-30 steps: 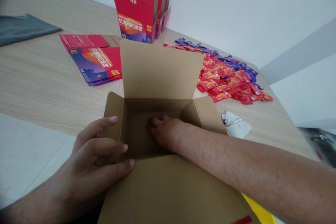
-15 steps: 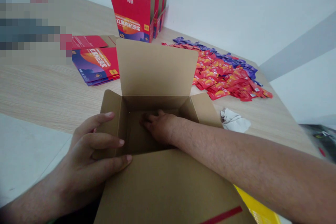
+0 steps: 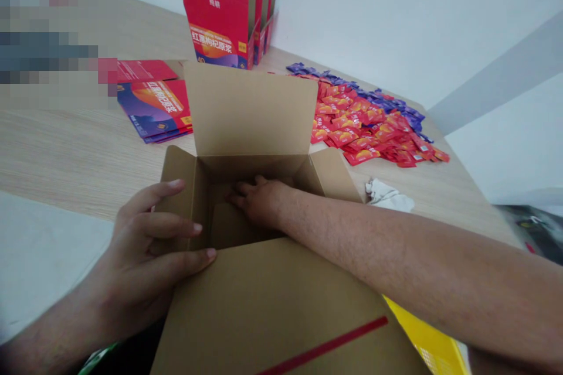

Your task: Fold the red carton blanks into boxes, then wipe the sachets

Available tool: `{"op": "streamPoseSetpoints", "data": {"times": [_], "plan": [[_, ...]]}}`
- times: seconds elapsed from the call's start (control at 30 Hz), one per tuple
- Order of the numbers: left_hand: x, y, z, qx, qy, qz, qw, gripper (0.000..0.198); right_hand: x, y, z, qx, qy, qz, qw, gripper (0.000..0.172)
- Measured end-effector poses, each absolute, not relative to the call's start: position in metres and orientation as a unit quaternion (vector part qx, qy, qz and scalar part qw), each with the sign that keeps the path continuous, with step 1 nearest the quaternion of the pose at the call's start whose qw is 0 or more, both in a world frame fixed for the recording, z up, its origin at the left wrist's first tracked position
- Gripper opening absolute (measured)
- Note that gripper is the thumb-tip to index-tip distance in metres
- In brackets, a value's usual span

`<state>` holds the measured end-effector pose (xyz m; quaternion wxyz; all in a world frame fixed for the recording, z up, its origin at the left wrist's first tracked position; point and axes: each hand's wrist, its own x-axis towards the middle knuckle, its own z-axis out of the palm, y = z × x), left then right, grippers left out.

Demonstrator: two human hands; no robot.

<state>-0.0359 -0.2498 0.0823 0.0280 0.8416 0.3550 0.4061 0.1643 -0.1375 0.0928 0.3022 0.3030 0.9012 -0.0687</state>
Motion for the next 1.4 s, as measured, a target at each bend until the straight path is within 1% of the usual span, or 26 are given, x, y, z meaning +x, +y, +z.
{"op": "streamPoseSetpoints", "data": {"times": [0.07, 0.13, 0.23, 0.3, 0.37, 0.5, 0.6, 0.7, 0.8, 0.9, 1.03, 1.13, 1.33, 1.4], "plan": [[-0.037, -0.250, 0.084, 0.846, 0.339, 0.410, 0.035, 0.024, 0.167, -0.140, 0.097, 0.294, 0.911, -0.059, 0.283, 0.056], [-0.039, -0.251, 0.085, 0.848, 0.343, 0.403, 0.039, 0.026, 0.172, -0.144, 0.103, 0.289, 0.919, -0.061, 0.261, 0.053], [-0.041, -0.254, 0.086, 0.842, 0.362, 0.398, 0.034, 0.029, 0.184, -0.151, 0.113, 0.273, 0.927, -0.091, 0.240, 0.054], [-0.041, -0.256, 0.086, 0.841, 0.360, 0.403, 0.036, 0.028, 0.190, -0.155, 0.115, 0.266, 0.923, -0.119, 0.251, 0.063], [-0.040, -0.256, 0.085, 0.843, 0.349, 0.407, 0.044, 0.025, 0.192, -0.159, 0.113, 0.282, 0.907, -0.133, 0.284, 0.069], [-0.040, -0.255, 0.085, 0.850, 0.339, 0.402, 0.049, 0.024, 0.186, -0.163, 0.104, 0.320, 0.876, -0.134, 0.336, 0.065], [-0.042, -0.255, 0.086, 0.854, 0.335, 0.394, 0.055, 0.023, 0.189, -0.162, 0.103, 0.325, 0.872, -0.160, 0.330, 0.065], [-0.043, -0.255, 0.085, 0.859, 0.325, 0.392, 0.060, 0.020, 0.200, -0.162, 0.106, 0.341, 0.869, -0.201, 0.296, 0.061], [-0.044, -0.254, 0.084, 0.860, 0.317, 0.395, 0.061, 0.023, 0.207, -0.163, 0.108, 0.356, 0.865, -0.223, 0.274, 0.057], [-0.044, -0.254, 0.083, 0.858, 0.324, 0.395, 0.057, 0.024, 0.204, -0.165, 0.109, 0.359, 0.856, -0.216, 0.302, 0.060], [-0.043, -0.254, 0.084, 0.859, 0.323, 0.393, 0.061, 0.022, 0.189, -0.166, 0.107, 0.356, 0.853, -0.172, 0.341, 0.069], [-0.042, -0.254, 0.084, 0.854, 0.331, 0.396, 0.068, 0.023, 0.181, -0.165, 0.104, 0.353, 0.849, -0.153, 0.363, 0.073], [-0.043, -0.252, 0.084, 0.854, 0.330, 0.397, 0.069, 0.021, 0.177, -0.158, 0.102, 0.340, 0.856, -0.134, 0.367, 0.075], [-0.043, -0.251, 0.084, 0.856, 0.323, 0.397, 0.071, 0.023, 0.176, -0.153, 0.100, 0.328, 0.859, -0.136, 0.370, 0.078]]}}
